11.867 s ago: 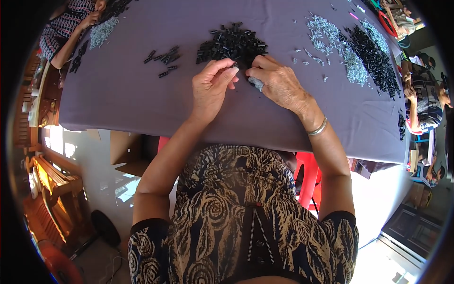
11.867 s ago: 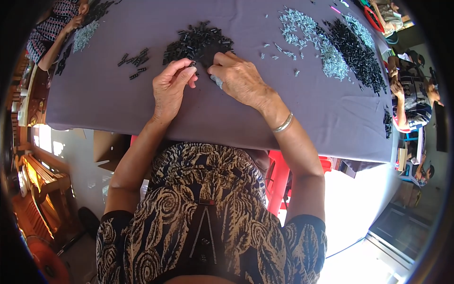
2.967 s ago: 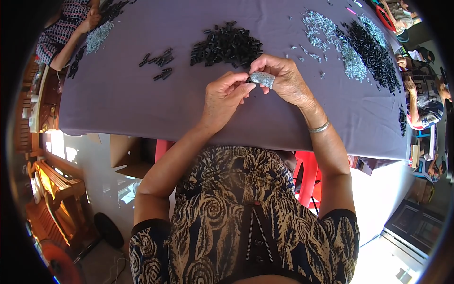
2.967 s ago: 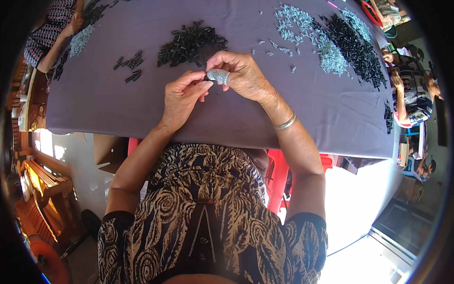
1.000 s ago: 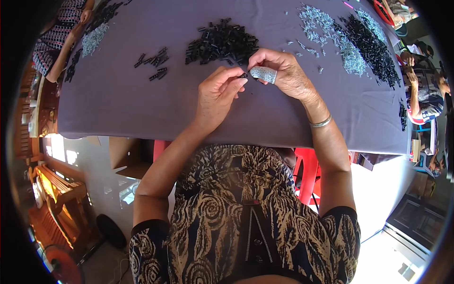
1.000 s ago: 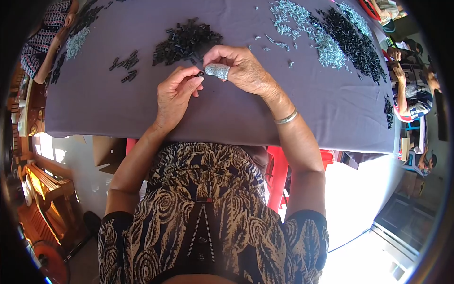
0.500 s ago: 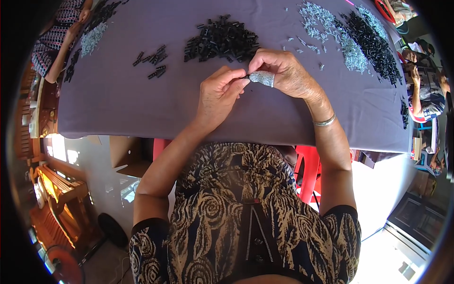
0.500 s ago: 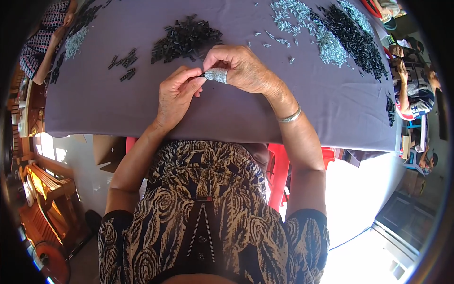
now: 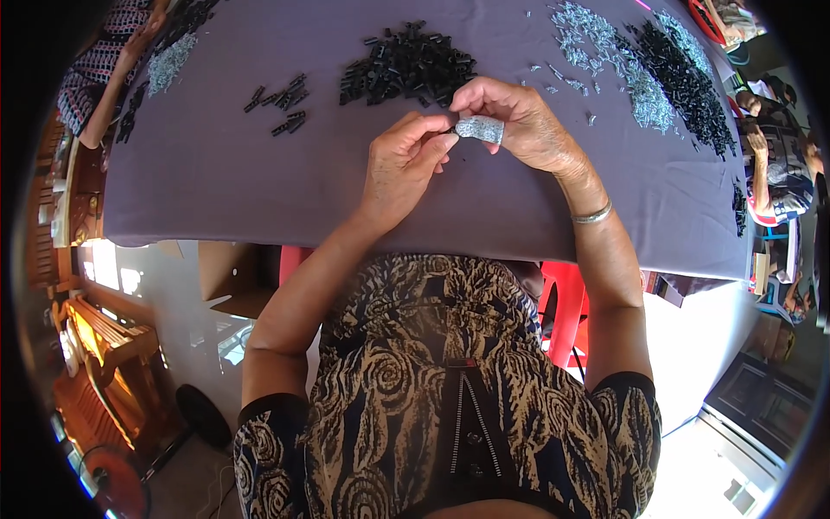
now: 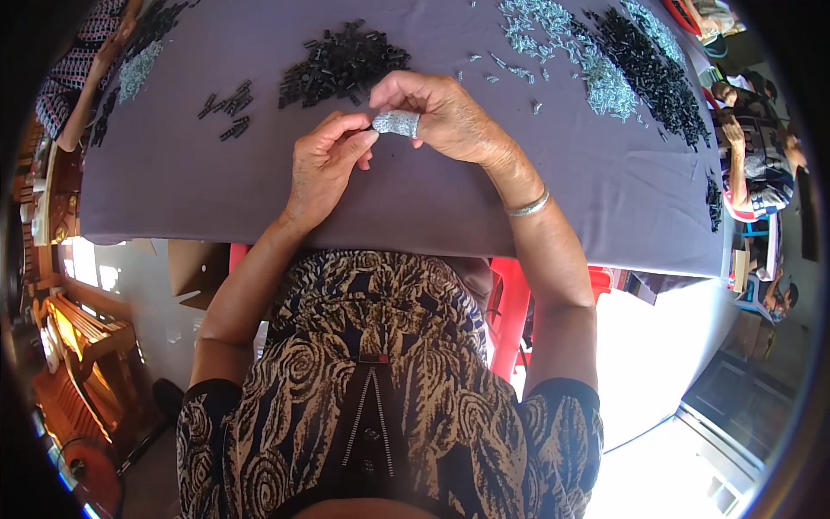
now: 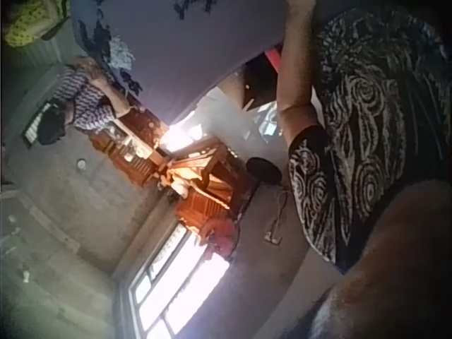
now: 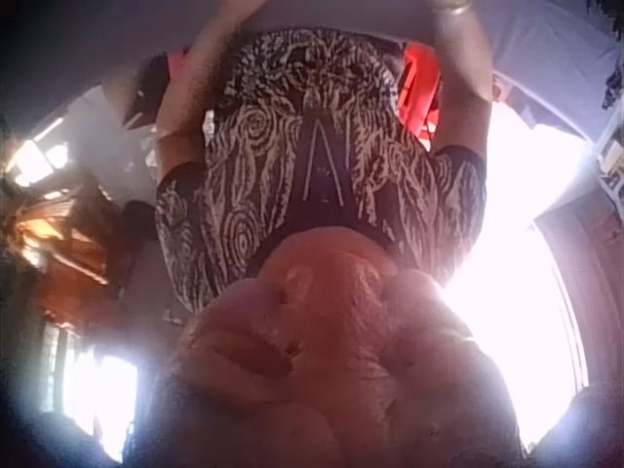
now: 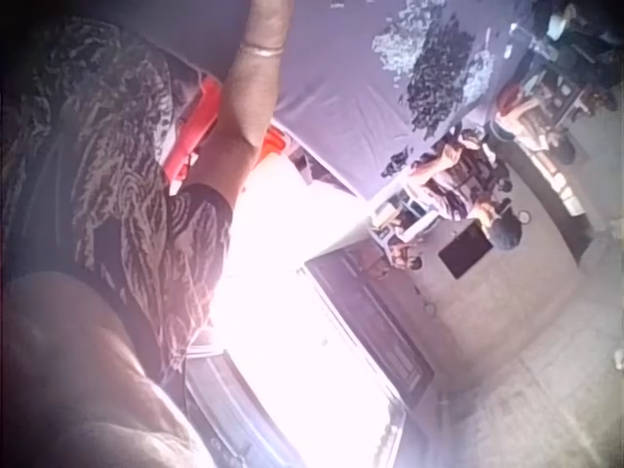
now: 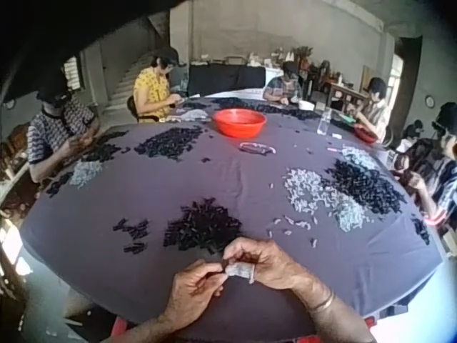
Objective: Assemble small black plastic components by manually inserting tiny silver-colored metal parts.
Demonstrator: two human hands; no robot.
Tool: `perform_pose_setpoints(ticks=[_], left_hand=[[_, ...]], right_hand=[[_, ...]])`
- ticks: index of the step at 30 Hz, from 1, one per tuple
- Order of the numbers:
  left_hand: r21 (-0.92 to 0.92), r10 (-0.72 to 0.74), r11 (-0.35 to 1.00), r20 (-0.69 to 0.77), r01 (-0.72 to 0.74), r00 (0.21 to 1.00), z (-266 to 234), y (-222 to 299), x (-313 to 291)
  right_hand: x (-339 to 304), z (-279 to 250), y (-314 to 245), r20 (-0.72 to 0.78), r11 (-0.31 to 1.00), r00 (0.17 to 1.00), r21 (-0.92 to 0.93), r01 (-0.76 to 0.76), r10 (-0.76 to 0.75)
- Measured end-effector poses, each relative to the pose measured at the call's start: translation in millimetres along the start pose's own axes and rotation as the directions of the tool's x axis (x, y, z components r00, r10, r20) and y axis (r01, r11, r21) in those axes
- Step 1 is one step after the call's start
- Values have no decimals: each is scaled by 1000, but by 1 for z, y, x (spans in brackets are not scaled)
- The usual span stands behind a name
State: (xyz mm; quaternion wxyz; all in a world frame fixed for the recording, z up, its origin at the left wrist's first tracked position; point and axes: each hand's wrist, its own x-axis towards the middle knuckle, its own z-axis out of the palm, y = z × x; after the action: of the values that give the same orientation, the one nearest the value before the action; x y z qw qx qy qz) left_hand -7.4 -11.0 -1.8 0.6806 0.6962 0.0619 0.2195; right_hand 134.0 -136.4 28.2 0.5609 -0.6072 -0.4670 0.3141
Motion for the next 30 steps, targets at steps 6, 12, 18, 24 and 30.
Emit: perform_pose_setpoints(ticks=[6, 12, 18, 24, 30], left_hand=[[-58, 35, 998, -5, -35, 999, 1, 2, 0], [-82, 15, 996, -17, -16, 1000, 2, 1, -1], [-72, 12, 997, -20, -14, 1000, 2, 1, 0], [-73, 6, 997, -26, -8, 1000, 1, 0, -1], [-52, -13, 999, -34, 12, 999, 2, -1, -1]], right_hand=[[-1, -3, -2, 25, 991, 998, 116, -65, 62], [-1, -3, -3, 63, 980, 989, 138, -143, 135], [-1, -4, -2, 83, 952, 977, 222, -211, 197], [-2, 1, -8, 86, 935, 943, 127, -332, 323], [-1, 2, -6, 81, 980, 988, -159, -118, 132]])
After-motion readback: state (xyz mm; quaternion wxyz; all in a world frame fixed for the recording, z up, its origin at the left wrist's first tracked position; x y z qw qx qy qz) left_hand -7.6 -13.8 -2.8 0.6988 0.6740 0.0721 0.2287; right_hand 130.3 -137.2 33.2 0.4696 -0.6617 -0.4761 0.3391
